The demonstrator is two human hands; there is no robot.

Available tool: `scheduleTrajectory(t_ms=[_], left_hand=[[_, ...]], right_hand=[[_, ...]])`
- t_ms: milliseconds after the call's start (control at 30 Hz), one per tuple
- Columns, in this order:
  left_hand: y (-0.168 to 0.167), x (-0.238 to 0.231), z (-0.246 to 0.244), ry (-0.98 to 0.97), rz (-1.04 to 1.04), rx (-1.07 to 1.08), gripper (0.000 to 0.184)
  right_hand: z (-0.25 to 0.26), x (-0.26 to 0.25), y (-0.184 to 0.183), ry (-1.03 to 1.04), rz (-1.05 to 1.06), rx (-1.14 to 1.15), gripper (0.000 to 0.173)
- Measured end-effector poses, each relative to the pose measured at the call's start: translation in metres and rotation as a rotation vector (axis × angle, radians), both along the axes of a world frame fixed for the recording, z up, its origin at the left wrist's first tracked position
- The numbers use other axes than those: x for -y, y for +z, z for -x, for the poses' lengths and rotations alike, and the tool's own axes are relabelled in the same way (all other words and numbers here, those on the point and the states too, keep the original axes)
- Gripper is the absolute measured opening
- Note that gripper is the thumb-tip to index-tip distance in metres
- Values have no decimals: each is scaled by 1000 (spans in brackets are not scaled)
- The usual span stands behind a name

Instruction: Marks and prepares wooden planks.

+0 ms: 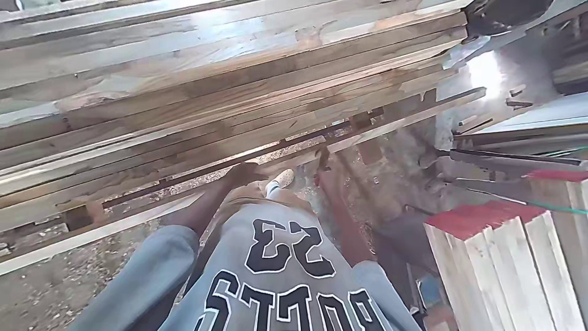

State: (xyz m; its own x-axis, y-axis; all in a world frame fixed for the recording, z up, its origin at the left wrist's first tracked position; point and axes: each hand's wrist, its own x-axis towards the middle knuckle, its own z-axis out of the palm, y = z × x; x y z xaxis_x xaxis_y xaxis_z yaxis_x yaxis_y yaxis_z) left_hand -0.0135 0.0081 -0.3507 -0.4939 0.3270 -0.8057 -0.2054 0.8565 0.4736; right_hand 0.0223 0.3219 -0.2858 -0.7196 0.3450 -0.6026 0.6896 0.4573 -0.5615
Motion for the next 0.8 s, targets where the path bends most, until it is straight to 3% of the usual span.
scheduleTrajectory(t_ms=[167, 267, 367, 467, 533, 667, 800], left_hand=[[-2, -1, -6, -147, 79, -96, 68], [8, -7, -15, -148, 182, -159, 56], [8, -8, -24, -143, 163, -226, 50], [5, -3, -21, -169, 114, -217, 51], [-1, 6, -20, -173, 47, -207, 53], [-12, 35, -10, -133, -158, -40, 70], [-18, 75, -15, 53, -302, 234, 69]], right_hand=[[-52, 32, -16, 94, 313, 185, 45], [-70, 27, -16, -54, 448, 117, 51], [-81, 26, -16, 20, 217, -42, 53], [-81, 34, -41, 206, -107, -294, 53], [-73, 57, -55, 226, -244, -373, 49], [-75, 104, -69, 209, -413, -85, 56], [-94, 107, -57, 163, -462, -20, 57]])
